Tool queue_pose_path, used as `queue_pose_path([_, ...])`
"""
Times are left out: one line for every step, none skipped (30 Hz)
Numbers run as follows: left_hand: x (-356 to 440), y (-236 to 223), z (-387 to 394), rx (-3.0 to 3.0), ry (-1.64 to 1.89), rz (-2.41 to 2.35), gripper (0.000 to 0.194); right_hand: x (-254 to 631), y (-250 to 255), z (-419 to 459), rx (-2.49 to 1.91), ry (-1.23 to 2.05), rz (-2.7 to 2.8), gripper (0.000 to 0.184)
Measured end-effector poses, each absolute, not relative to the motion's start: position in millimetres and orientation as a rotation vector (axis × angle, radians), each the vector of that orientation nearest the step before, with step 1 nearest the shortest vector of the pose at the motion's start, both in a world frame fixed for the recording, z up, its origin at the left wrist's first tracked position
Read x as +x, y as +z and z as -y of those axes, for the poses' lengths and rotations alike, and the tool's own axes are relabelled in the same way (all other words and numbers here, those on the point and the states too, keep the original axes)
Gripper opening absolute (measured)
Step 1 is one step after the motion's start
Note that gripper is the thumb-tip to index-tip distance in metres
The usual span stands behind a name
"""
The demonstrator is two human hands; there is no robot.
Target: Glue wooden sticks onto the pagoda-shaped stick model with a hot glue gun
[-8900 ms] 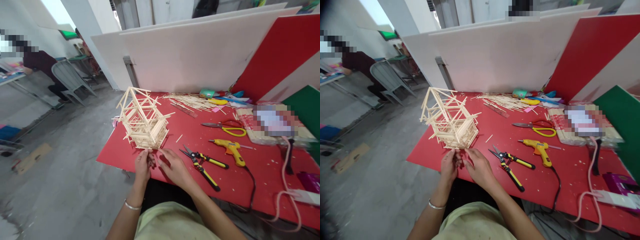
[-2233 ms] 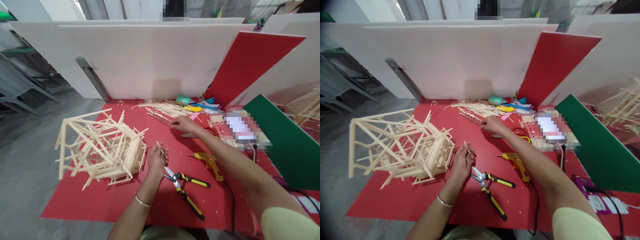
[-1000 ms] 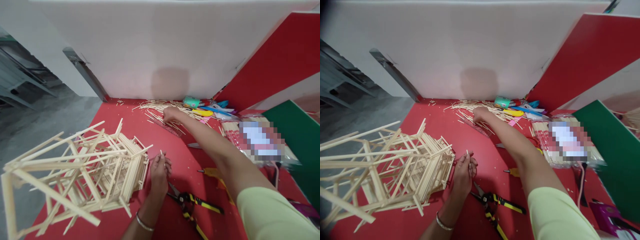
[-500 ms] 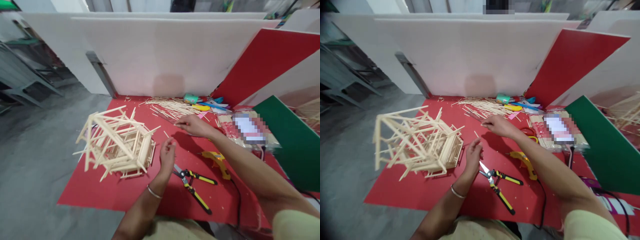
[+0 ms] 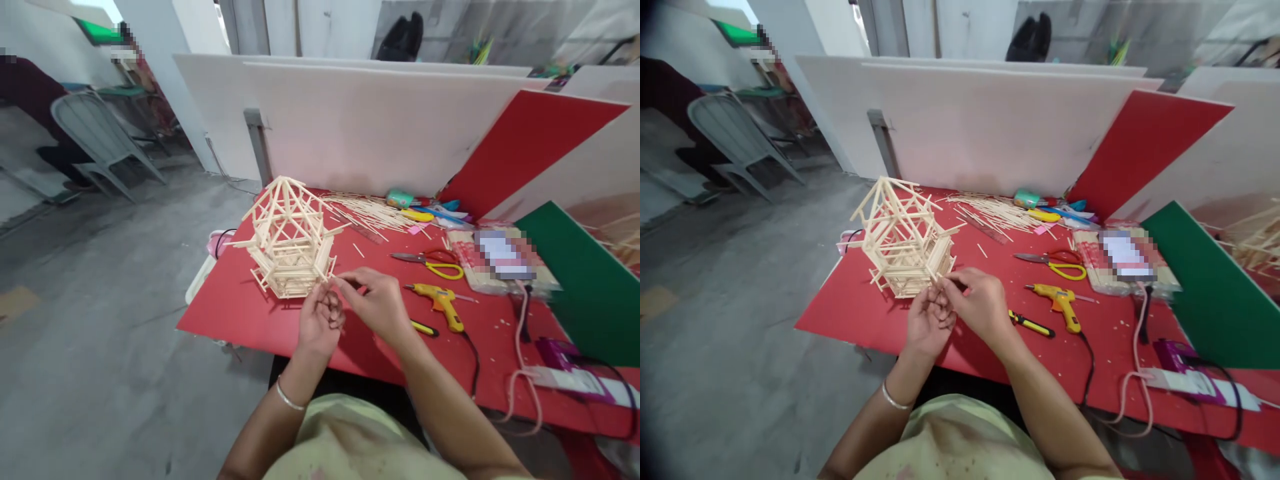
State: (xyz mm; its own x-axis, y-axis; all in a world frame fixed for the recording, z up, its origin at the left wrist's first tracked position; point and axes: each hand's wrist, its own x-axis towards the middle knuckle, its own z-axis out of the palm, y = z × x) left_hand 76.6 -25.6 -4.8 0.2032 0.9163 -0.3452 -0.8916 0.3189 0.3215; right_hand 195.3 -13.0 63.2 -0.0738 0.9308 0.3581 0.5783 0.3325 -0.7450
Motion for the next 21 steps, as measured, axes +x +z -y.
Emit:
queue_pose_path([72.5,-4.4,24.6,0.024,1.243,-0.515,0.029,189.8,62.7,15.0,-1.363,0.47,1.771,0.015])
queue_pose_path([69.9,-3.9,24.6,-0.005,1.221,-0.522,0.028,185.9,61.6,18.3,-1.369,0.423,1.782,0.015])
queue_pose_path([68.7,-3.3,25.9,-0.034,1.202,-0.542,0.027,183.4,59.5,22.7,-1.368,0.39,1.796,0.015])
queue_pose_path([68.5,-2.7,28.5,-0.057,1.191,-0.572,0.027,182.1,56.4,28.0,-1.365,0.366,1.812,0.016])
queue_pose_path([69.0,-2.4,32.1,-0.072,1.185,-0.607,0.027,181.5,52.3,34.0,-1.366,0.338,1.826,0.016])
queue_pose_path([69.9,-2.5,36.3,-0.075,1.182,-0.636,0.027,181.1,47.4,40.3,-1.376,0.301,1.839,0.017])
queue_pose_path([71.1,-3.0,40.5,-0.065,1.176,-0.659,0.027,180.7,41.9,46.4,-1.393,0.25,1.85,0.017])
queue_pose_path([72.5,-3.9,44.3,-0.044,1.168,-0.672,0.028,180.2,36.4,52.1,-1.417,0.186,1.862,0.018])
queue_pose_path([73.9,-5.3,47.3,-0.017,1.163,-0.679,0.029,179.8,31.3,57.0,-1.444,0.118,1.876,0.019])
queue_pose_path([75.2,-6.9,49.4,0.013,1.162,-0.681,0.03,180.2,26.9,60.9,-1.468,0.054,1.891,0.019])
queue_pose_path([76.5,-8.4,50.5,0.038,1.168,-0.681,0.031,182.0,23.6,63.9,-1.478,0.01,1.918,0.02])
queue_pose_path([77.6,-9.6,50.9,0.059,1.183,-0.685,0.032,186.2,21.2,65.9,-1.472,-0.003,1.962,0.02])
queue_pose_path([78.4,-10.2,50.7,0.077,1.204,-0.691,0.034,193.8,19.7,67.3,-1.452,0.018,2.014,0.021])
queue_pose_path([78.7,-10.0,50.3,0.098,1.228,-0.696,0.035,205.3,18.7,68.1,-1.432,0.074,2.069,0.022])
queue_pose_path([78.3,-9.1,50.0,0.123,1.247,-0.702,0.036,221.1,17.5,68.5,-1.429,0.147,2.115,0.024])
queue_pose_path([77.3,-7.4,50.0,0.153,1.256,-0.707,0.036,240.9,15.7,68.5,-1.474,0.217,2.12,0.025])
queue_pose_path([75.6,-5.2,50.2,0.186,1.262,-0.715,0.037,264.0,12.9,67.6,-1.626,0.258,2.071,0.028])
queue_pose_path([73.4,-2.7,50.8,0.218,1.266,-0.725,0.037,289.2,8.8,65.7,-1.868,0.209,1.935,0.032])
queue_pose_path([70.8,-0.2,51.5,0.243,1.271,-0.738,0.038,315.0,3.3,62.4,-2.135,0.134,1.781,0.036])
queue_pose_path([68.0,2.3,52.1,0.26,1.282,-0.751,0.039,340.0,-3.2,57.9,-2.364,0.103,1.69,0.039])
queue_pose_path([65.2,4.6,52.6,0.269,1.296,-0.764,0.041,362.6,-10.3,52.5,-2.559,0.117,1.602,0.042])
